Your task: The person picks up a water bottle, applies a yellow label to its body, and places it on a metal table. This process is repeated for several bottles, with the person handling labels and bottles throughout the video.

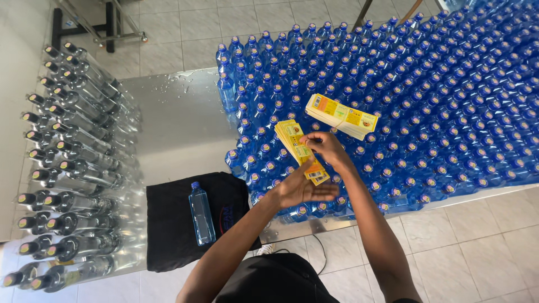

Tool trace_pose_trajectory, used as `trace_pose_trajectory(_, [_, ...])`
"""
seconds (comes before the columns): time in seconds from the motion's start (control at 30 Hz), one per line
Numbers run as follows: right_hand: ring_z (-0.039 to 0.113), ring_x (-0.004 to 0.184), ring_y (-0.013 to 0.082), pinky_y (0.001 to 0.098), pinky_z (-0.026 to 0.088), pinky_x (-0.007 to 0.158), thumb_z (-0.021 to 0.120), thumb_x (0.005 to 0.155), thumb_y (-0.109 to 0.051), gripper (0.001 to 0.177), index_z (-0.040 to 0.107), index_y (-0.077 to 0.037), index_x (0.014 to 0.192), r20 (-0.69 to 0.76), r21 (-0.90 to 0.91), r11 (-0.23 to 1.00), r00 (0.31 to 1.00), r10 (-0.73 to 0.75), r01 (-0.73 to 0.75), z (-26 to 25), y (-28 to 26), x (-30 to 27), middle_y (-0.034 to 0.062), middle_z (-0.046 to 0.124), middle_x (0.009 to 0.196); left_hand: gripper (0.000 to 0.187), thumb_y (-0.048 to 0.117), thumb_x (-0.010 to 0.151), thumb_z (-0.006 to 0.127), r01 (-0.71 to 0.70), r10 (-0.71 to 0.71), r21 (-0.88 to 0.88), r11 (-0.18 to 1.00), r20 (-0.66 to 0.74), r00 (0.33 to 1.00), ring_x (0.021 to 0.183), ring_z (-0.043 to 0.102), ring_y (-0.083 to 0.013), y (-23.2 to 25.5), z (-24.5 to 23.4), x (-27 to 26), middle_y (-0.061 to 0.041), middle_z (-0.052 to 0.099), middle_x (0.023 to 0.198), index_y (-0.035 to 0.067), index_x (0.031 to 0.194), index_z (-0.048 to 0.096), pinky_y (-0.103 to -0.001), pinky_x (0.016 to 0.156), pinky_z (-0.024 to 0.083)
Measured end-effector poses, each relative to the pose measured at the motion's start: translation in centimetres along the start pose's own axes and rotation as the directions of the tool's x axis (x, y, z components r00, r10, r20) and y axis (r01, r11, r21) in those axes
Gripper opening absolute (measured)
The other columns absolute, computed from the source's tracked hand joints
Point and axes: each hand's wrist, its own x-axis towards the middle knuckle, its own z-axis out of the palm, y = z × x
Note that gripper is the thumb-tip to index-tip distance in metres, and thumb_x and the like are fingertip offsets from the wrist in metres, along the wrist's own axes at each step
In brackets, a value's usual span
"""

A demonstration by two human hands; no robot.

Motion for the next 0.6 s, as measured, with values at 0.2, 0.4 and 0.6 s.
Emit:
trace_pose_trajectory(0.2, [0.077,0.11,0.0399,0.0507,0.066,0.093,0.073,0.102,-0.014,0.024,0.082,-0.003,0.12,-0.048,-0.253,0.959,0.988,-0.147,0.13,1.0,2.2,0.4,0.0217,0.078,0.113,0.086,0.044,0.128,0.055,0.227,-0.238,0.118,0.967,0.09,0.967,0.132,0.063,-0.0541,-2.8,-0.2,-4.5,-0.046,0.05,0.152,-0.016,0.168,0.008,-0.061,0.104,0.065])
trace_pose_trajectory(0.4, [0.077,0.118,0.0303,0.0452,0.063,0.105,0.077,0.103,-0.016,0.017,0.084,-0.013,0.118,-0.119,-0.368,0.907,0.957,-0.264,0.204,1.0,3.4,-0.7,0.0075,0.082,0.116,0.058,0.04,0.117,0.054,-0.218,0.279,0.65,0.728,0.009,0.96,0.106,0.079,-0.0435,-0.4,2.2,-11.7,-0.035,0.072,0.126,-0.006,0.153,0.057,-0.052,0.082,0.072])
trace_pose_trajectory(0.6, [0.082,0.101,0.0311,0.0453,0.066,0.098,0.083,0.098,-0.007,0.018,0.087,-0.013,0.115,-0.124,-0.106,0.974,0.969,-0.214,0.202,7.1,-4.5,-10.2,0.0122,0.086,0.104,0.038,0.018,0.101,0.083,-0.33,0.87,0.938,0.108,0.072,0.489,0.112,0.08,-0.0277,0.4,2.2,-12.8,-0.015,0.079,0.117,0.004,0.135,0.072,-0.038,0.087,0.072])
